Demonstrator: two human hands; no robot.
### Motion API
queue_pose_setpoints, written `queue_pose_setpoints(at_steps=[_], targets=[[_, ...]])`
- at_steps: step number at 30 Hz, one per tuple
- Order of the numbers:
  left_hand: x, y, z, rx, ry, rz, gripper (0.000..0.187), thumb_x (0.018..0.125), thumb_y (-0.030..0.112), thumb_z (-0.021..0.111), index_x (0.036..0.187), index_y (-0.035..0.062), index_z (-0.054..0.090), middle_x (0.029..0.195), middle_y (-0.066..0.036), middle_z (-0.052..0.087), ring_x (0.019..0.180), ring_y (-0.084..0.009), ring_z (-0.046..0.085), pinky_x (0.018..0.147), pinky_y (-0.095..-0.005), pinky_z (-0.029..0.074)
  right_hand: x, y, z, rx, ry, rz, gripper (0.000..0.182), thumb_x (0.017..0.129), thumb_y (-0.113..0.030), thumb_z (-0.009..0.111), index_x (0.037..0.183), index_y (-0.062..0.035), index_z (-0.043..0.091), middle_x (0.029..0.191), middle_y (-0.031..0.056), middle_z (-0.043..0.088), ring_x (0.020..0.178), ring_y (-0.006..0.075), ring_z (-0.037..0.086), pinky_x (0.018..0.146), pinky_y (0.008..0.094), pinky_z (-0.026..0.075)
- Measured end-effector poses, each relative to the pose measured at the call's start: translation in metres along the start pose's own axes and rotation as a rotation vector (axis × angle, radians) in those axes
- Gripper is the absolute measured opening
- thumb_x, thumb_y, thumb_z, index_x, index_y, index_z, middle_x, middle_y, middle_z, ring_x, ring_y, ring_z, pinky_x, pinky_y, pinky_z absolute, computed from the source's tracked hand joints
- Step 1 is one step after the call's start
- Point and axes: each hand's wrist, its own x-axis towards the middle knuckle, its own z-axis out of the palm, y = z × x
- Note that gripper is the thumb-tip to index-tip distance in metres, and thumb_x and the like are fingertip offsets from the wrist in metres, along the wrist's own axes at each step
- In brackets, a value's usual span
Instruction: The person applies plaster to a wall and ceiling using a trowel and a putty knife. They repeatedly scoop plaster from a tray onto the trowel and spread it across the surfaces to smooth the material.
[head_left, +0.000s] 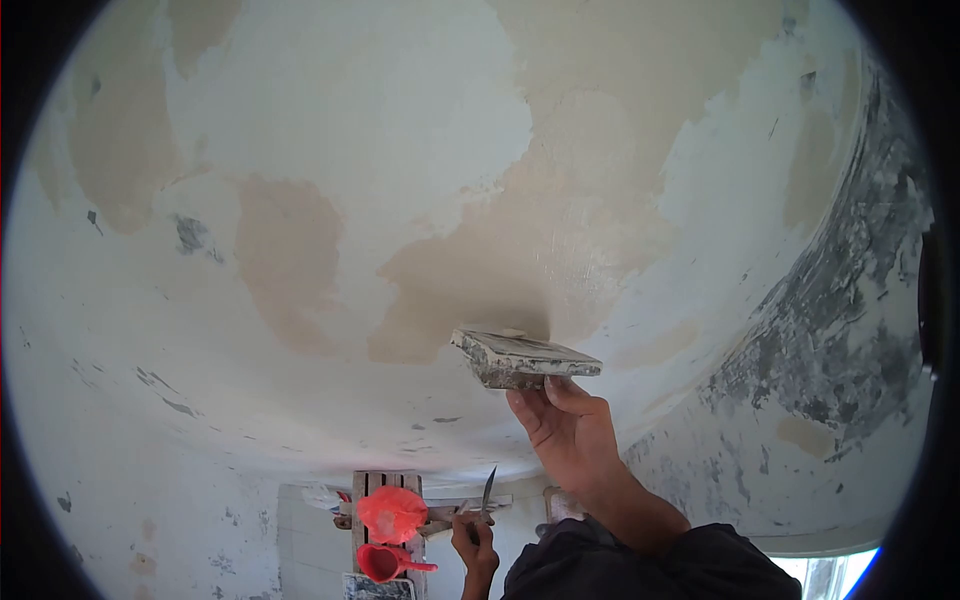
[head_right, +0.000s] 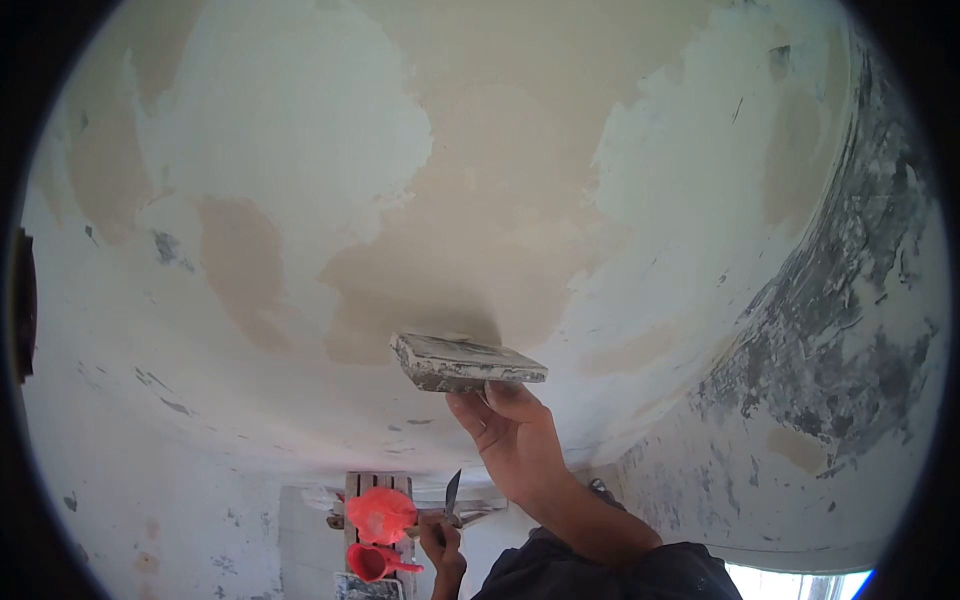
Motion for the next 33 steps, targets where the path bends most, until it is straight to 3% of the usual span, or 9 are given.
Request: queue_pose_setpoints(at_steps=[5,8,11,13,17,21,27,33], targets=[[0.005,-0.003,0.0,-0.002,-0.024,0.018,0.011,0.091,0.009,0.055,0.097,0.0016,0.049,0.074,-0.004,0.062,0.056,-0.0044,0.045,0.05,-0.0215,0.032,0.007,-0.023,0.028,0.125,0.021,0.064,0.03,0.095,-0.005,0.052,0.123,0.0059,0.047,0.121,0.0162,0.056,0.119,0.0267,0.055,0.1,0.0313,0.053],[0.009,-0.003,-0.003,0.034,-0.035,0.006,0.012,0.092,0.012,0.055,0.095,0.0014,0.05,0.072,-0.003,0.061,0.055,-0.0042,0.044,0.05,-0.0217,0.032,-0.003,-0.047,0.035,0.296,-0.137,-0.079,0.032,0.098,-0.007,0.048,0.125,0.009,0.045,0.123,0.0208,0.055,0.121,0.0282,0.054,0.099,0.0312,0.054],[0.009,-0.006,-0.007,0.053,-0.037,-0.006,0.014,0.093,0.014,0.056,0.094,0.0014,0.05,0.07,-0.002,0.058,0.055,-0.0041,0.042,0.05,-0.0218,0.031,-0.021,-0.066,0.028,0.393,-0.166,-0.174,0.032,0.099,-0.008,0.046,0.126,0.0077,0.046,0.12,0.0192,0.058,0.118,0.0283,0.057,0.099,0.0324,0.054],[0.01,-0.007,-0.004,0.058,-0.037,-0.007,0.014,0.093,0.015,0.056,0.093,0.0015,0.05,0.069,-0.001,0.057,0.055,-0.0041,0.042,0.05,-0.0219,0.031,-0.028,-0.057,0.022,0.295,-0.153,-0.214,0.028,0.098,-0.008,0.047,0.122,0.0057,0.05,0.116,0.0173,0.061,0.111,0.0274,0.062,0.097,0.0332,0.055],[0.008,-0.008,0.003,0.001,-0.037,-0.034,0.015,0.094,0.016,0.057,0.093,0.0021,0.05,0.069,-0.001,0.056,0.056,-0.0043,0.041,0.051,-0.0219,0.031,-0.021,-0.007,-0.013,0.028,0.062,0.035,0.02,0.096,-0.007,0.051,0.114,0.0015,0.051,0.119,0.0148,0.059,0.109,0.0256,0.06,0.099,0.0365,0.052],[0.008,0.003,0.011,-0.017,-0.03,0.013,0.016,0.094,0.016,0.057,0.092,0.0026,0.05,0.071,-0.002,0.059,0.056,-0.0043,0.042,0.052,-0.0218,0.032,0.002,0.018,-0.023,0.002,0.036,0.078,0.022,0.094,-0.005,0.053,0.115,0.0014,0.05,0.122,0.0148,0.057,0.113,0.0261,0.058,0.102,0.0369,0.05],[-0.002,-0.006,0.002,0.003,-0.014,-0.058,0.017,0.093,0.018,0.058,0.091,0.0034,0.05,0.074,-0.003,0.061,0.057,-0.0036,0.042,0.052,-0.0212,0.032,0.007,-0.022,0.002,0.128,0.047,0.077,0.024,0.095,-0.003,0.05,0.118,0.0044,0.048,0.123,0.0185,0.055,0.119,0.0287,0.056,0.1,0.0335,0.053],[-0.006,-0.001,0.005,0.051,-0.032,-0.068,0.015,0.093,0.017,0.058,0.091,0.0037,0.05,0.073,-0.002,0.061,0.057,-0.003,0.042,0.052,-0.0213,0.032,-0.011,-0.071,0.008,0.316,-0.151,-0.136,0.033,0.098,-0.005,0.045,0.13,0.0053,0.045,0.126,0.0185,0.056,0.12,0.0275,0.056,0.101,0.033,0.053]])
